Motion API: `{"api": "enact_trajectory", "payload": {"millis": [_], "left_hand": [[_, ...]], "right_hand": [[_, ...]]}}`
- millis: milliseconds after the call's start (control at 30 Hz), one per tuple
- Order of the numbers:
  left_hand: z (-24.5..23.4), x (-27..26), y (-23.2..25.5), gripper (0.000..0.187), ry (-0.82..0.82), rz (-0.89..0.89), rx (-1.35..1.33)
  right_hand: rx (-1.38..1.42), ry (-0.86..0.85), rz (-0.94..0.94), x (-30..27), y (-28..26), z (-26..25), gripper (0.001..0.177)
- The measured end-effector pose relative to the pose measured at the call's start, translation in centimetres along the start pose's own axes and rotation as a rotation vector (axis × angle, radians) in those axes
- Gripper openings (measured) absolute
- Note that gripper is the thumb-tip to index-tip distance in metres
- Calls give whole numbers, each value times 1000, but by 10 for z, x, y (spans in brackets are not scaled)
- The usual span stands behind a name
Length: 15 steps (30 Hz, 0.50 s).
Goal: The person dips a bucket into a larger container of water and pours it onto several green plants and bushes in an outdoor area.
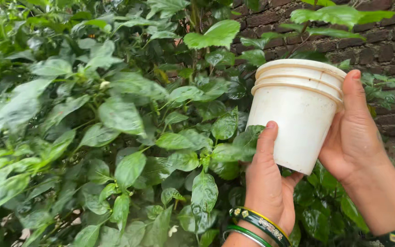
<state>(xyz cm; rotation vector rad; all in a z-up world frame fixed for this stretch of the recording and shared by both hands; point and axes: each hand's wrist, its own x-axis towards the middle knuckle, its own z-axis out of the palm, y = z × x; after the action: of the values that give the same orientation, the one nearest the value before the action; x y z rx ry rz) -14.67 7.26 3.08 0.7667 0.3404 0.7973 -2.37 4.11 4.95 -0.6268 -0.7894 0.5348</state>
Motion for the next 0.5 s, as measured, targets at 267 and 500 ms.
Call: {"api": "enact_trajectory", "payload": {"millis": [267,500], "left_hand": [[31,80,-36,72,-70,63,235],[49,118,-65,83,-158,78,226]], "right_hand": [[29,-50,13,70,-3,-66,74],[34,-8,26,101,-1,-116,68]]}}
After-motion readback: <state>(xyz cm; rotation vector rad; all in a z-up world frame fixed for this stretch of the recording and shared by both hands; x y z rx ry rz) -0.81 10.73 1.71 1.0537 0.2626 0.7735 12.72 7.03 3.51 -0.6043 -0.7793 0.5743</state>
